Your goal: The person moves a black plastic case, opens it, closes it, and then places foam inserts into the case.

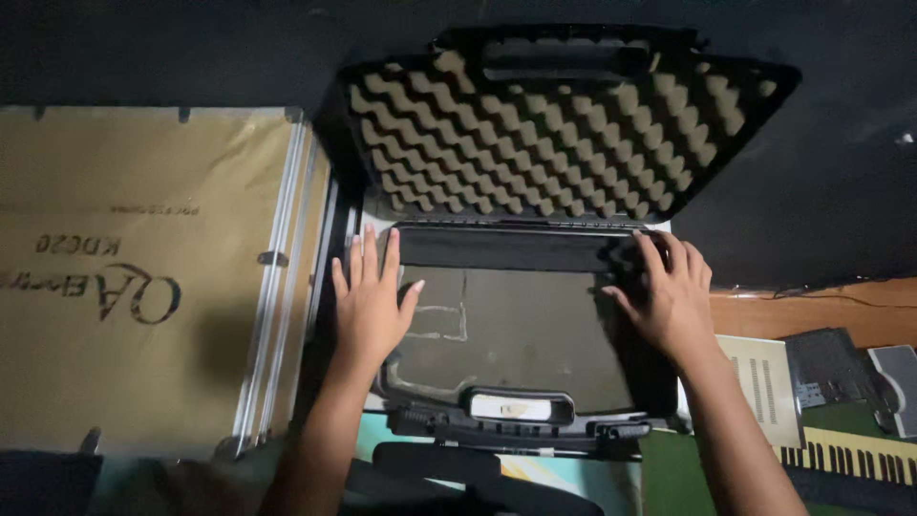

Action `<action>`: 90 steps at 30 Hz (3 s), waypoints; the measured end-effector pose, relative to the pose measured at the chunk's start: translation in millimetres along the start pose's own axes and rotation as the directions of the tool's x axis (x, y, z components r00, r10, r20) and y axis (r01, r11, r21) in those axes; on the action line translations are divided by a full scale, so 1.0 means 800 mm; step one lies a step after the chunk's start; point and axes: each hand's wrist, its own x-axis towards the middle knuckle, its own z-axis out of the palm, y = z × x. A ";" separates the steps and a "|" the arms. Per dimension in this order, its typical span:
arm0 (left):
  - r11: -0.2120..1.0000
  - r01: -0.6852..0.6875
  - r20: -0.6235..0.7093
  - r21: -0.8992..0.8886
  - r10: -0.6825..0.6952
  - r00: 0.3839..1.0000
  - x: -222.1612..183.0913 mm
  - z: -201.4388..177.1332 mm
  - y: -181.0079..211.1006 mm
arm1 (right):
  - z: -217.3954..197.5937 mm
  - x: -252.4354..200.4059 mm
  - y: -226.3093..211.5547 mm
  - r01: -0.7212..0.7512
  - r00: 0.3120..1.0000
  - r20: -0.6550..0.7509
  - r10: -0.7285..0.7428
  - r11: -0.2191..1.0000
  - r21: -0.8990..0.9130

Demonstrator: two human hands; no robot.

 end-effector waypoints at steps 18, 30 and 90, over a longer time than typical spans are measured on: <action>0.844 -0.217 -0.179 -0.491 0.146 0.973 -0.228 -0.208 0.114 | -0.158 -0.218 -0.187 0.072 0.991 -0.135 -0.004 0.861 0.504; 0.835 -0.237 -0.211 -0.497 0.149 0.966 -0.311 -0.230 0.109 | -0.190 -0.298 -0.235 0.006 0.994 -0.091 0.060 0.806 0.592; 0.906 0.040 0.394 -0.422 0.143 0.908 -0.321 -0.158 -0.022 | -0.074 -0.339 -0.087 -0.394 0.914 0.374 0.154 0.553 0.734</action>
